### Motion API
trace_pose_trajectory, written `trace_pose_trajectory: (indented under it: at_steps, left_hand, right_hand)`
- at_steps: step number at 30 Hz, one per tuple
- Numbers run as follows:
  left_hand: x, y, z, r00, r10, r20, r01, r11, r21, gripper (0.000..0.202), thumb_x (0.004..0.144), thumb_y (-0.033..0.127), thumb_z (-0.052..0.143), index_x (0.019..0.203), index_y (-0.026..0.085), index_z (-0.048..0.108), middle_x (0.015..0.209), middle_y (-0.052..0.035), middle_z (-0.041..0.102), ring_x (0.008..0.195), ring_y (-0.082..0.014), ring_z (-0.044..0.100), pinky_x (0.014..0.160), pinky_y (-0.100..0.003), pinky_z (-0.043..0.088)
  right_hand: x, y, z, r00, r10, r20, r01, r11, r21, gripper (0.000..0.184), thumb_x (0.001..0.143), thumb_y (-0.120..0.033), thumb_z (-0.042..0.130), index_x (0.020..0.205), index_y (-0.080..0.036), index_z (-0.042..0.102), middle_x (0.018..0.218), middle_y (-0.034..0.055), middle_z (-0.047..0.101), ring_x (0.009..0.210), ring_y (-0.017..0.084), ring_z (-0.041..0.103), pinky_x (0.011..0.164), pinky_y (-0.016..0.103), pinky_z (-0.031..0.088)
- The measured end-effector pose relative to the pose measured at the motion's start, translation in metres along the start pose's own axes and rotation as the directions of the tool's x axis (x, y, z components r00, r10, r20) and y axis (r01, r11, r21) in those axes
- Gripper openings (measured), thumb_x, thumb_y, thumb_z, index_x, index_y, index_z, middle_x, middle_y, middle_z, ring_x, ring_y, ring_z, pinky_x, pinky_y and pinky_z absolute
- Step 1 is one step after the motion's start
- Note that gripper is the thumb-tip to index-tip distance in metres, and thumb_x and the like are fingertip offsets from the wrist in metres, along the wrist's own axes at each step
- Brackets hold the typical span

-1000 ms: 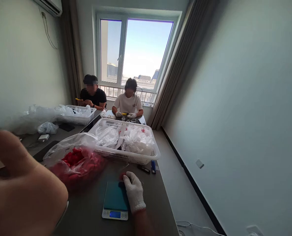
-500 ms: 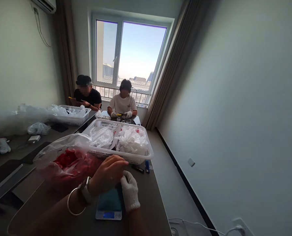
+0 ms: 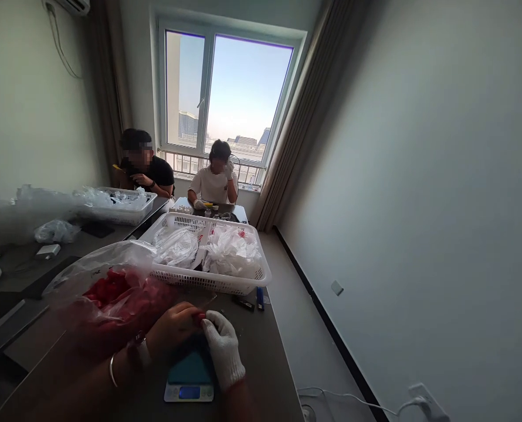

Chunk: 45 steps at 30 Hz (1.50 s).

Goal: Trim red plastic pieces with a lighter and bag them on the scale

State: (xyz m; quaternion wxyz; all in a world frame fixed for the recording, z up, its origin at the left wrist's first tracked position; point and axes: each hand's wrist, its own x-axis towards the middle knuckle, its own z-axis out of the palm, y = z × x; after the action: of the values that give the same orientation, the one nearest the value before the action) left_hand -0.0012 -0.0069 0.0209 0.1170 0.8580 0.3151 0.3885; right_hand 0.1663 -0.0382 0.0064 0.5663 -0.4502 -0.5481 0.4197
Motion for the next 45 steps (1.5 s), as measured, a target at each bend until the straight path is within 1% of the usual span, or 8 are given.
trace_pose_trajectory:
  at_steps: [4,9,14,18,23,28,40,45]
  left_hand:
    - [-0.008,-0.007,0.002,0.982,-0.184,0.045,0.189,0.97,-0.152,0.026,0.085,0.024,0.066,0.111,0.02,0.066,0.1,-0.0061,0.07,0.088,-0.0196,0.066,0.08,-0.032,0.056]
    - [-0.014,-0.011,0.005,0.95,-0.303,0.078,0.31,0.943,-0.118,0.032,0.089,0.04,0.059,0.108,0.016,0.069,0.096,-0.009,0.072,0.085,-0.0229,0.067,0.079,-0.035,0.054]
    - [-0.015,-0.009,0.001,0.972,-0.219,0.082,0.228,0.964,-0.135,0.05,0.098,0.05,0.034,0.099,0.015,0.07,0.089,-0.0105,0.07,0.081,-0.0225,0.065,0.076,-0.034,0.052]
    - [-0.013,-0.012,0.001,0.999,-0.043,0.0,0.043,0.99,-0.135,0.04,0.1,0.037,0.033,0.122,0.017,0.06,0.101,-0.0109,0.067,0.092,-0.0215,0.063,0.082,-0.035,0.053]
    - [-0.016,-0.017,0.008,0.996,0.053,-0.076,-0.053,0.999,-0.011,0.028,0.098,0.021,0.04,0.118,0.02,0.061,0.103,-0.0096,0.065,0.093,-0.0192,0.062,0.081,-0.033,0.054]
    - [-0.016,-0.016,0.011,0.994,0.054,-0.099,-0.05,0.998,0.038,0.021,0.094,0.02,0.051,0.11,0.018,0.063,0.098,-0.009,0.066,0.088,-0.0197,0.062,0.077,-0.033,0.055]
    - [-0.018,-0.02,0.011,0.998,-0.038,-0.052,0.035,0.998,-0.06,0.018,0.095,0.027,0.05,0.1,0.016,0.062,0.097,-0.0098,0.064,0.09,-0.0212,0.06,0.079,-0.035,0.053]
    - [-0.018,-0.021,0.015,0.987,-0.152,-0.042,0.151,0.988,-0.041,0.04,0.099,0.044,0.036,0.081,0.016,0.06,0.081,-0.0082,0.064,0.075,-0.0204,0.061,0.067,-0.032,0.051]
  right_hand:
    - [-0.001,0.004,0.0,0.999,-0.054,-0.009,0.053,0.996,-0.065,0.019,0.081,-0.034,0.063,0.082,-0.017,0.071,0.083,0.0047,0.068,0.078,0.017,0.061,0.072,0.026,0.052]
    - [-0.001,0.003,0.002,0.991,-0.132,0.03,0.135,0.981,-0.138,0.013,0.08,-0.026,0.062,0.085,-0.019,0.072,0.089,0.0048,0.07,0.084,0.018,0.064,0.078,0.025,0.052]
    - [-0.002,0.001,0.004,0.987,-0.145,0.064,0.156,0.962,-0.223,0.012,0.082,-0.024,0.059,0.081,-0.018,0.07,0.081,0.003,0.067,0.076,0.016,0.061,0.072,0.023,0.05]
    - [-0.002,0.004,0.002,0.996,-0.085,-0.006,0.08,0.965,-0.25,0.017,0.085,-0.03,0.058,0.084,-0.018,0.069,0.082,0.0038,0.067,0.077,0.017,0.06,0.073,0.024,0.05]
    - [-0.001,0.003,0.003,0.999,-0.037,-0.026,0.03,0.977,-0.21,0.018,0.082,-0.033,0.059,0.082,-0.018,0.069,0.081,0.0041,0.067,0.076,0.018,0.06,0.072,0.025,0.05]
    - [0.0,-0.002,0.004,0.997,-0.071,0.007,0.07,0.96,-0.27,0.015,0.082,-0.029,0.058,0.08,-0.018,0.068,0.079,0.0036,0.066,0.075,0.017,0.059,0.072,0.025,0.048]
    - [-0.002,-0.008,0.003,0.978,-0.194,0.081,0.211,0.898,-0.387,0.011,0.082,-0.018,0.056,0.073,-0.019,0.063,0.073,0.0007,0.061,0.069,0.014,0.054,0.067,0.023,0.046]
    - [-0.003,-0.003,0.004,0.963,-0.253,0.095,0.269,0.865,-0.423,0.01,0.082,-0.018,0.058,0.073,-0.019,0.063,0.074,0.0008,0.062,0.07,0.014,0.056,0.067,0.024,0.047]
